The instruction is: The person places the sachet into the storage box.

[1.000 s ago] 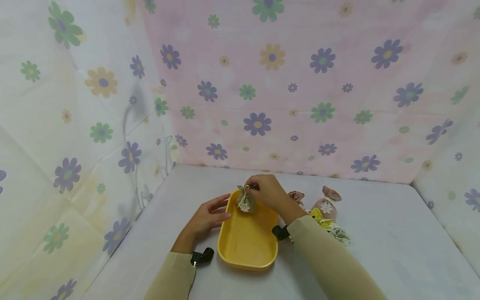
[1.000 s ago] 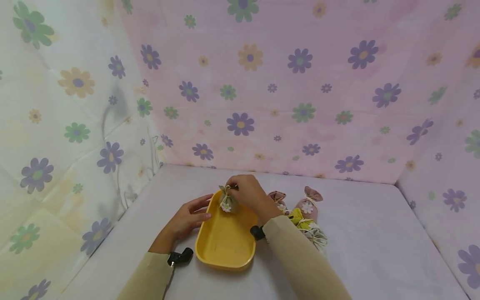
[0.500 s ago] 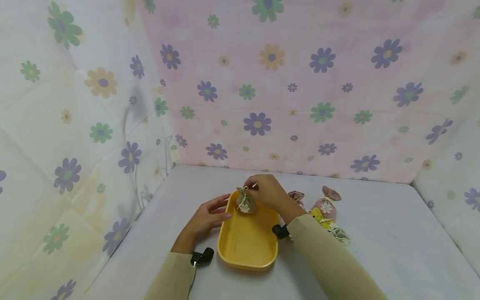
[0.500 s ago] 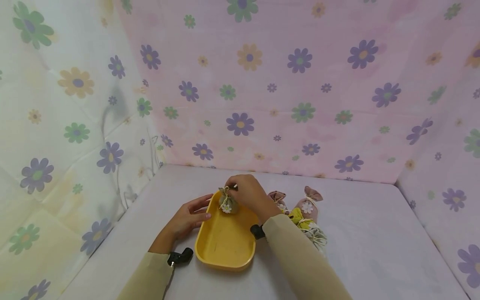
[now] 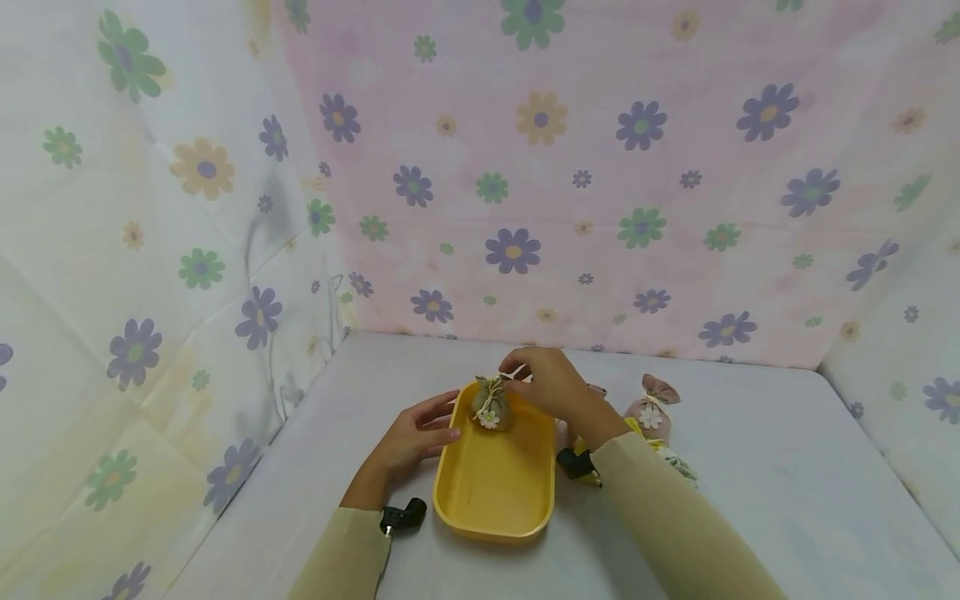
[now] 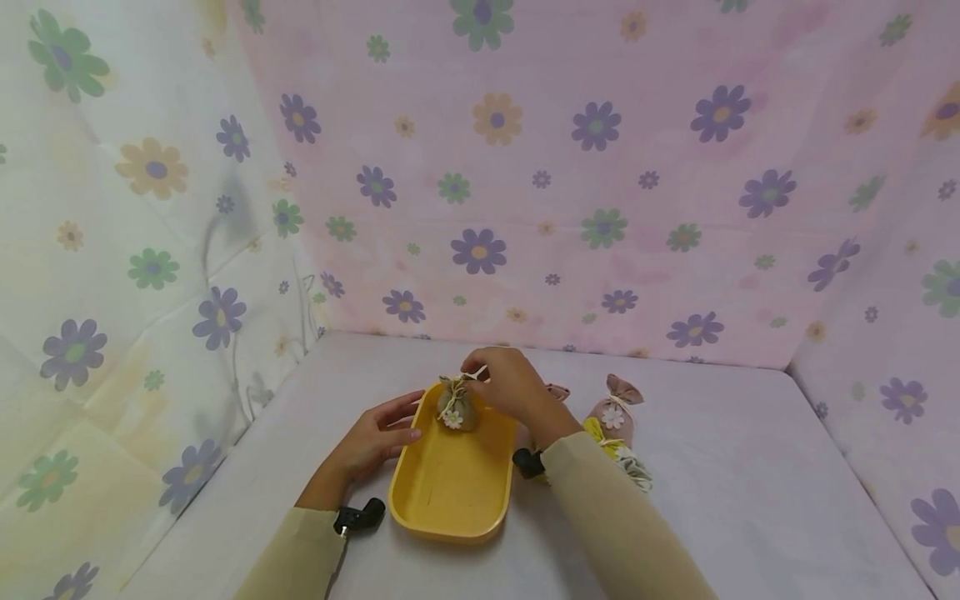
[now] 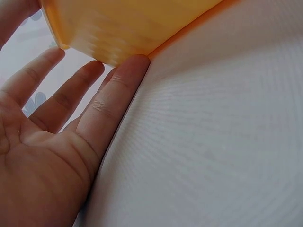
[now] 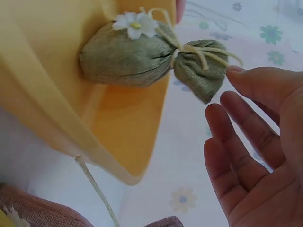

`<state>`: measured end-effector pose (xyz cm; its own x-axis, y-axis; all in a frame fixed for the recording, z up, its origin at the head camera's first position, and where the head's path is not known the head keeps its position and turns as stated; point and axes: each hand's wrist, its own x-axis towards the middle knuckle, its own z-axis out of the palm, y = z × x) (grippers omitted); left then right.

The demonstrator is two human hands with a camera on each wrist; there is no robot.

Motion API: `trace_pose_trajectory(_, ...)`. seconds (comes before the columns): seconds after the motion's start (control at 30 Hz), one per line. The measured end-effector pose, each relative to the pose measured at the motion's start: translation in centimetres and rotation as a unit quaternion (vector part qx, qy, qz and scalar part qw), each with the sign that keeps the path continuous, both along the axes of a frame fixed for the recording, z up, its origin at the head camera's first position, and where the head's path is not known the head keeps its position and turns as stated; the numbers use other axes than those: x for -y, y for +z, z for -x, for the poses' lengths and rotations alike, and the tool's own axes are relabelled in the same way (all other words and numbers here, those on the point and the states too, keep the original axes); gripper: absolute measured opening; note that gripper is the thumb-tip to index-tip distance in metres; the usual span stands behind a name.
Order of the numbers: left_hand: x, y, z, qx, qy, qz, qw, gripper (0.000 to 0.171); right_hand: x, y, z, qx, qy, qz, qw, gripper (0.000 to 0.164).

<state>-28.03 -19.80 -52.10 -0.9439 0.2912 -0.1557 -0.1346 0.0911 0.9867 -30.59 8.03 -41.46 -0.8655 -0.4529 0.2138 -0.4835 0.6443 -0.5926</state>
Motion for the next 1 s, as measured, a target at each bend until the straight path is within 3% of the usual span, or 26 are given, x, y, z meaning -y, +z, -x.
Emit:
trace_pose_trajectory(0.27, 0.0, 0.0, -0.2, 0.0, 0.002, 0.009, 1.0, 0.069, -1.5, 0.6, -1.6, -0.012, 0.016, 0.038, 0.999, 0.023)
trace_pose_trajectory(0.53, 0.1, 0.0, -0.2, -0.003, 0.003, 0.012, 0.9999, 0.069, -3.3, 1.2, -3.7, -0.027, 0.009, 0.032, 0.999, 0.021)
trace_pose_trajectory(1.0, 0.0, 0.3, -0.4, -0.007, 0.001, 0.012, 0.9999, 0.069, -8.5, 1.1, -7.4, -0.097, -0.01, 0.051, 0.994, 0.023)
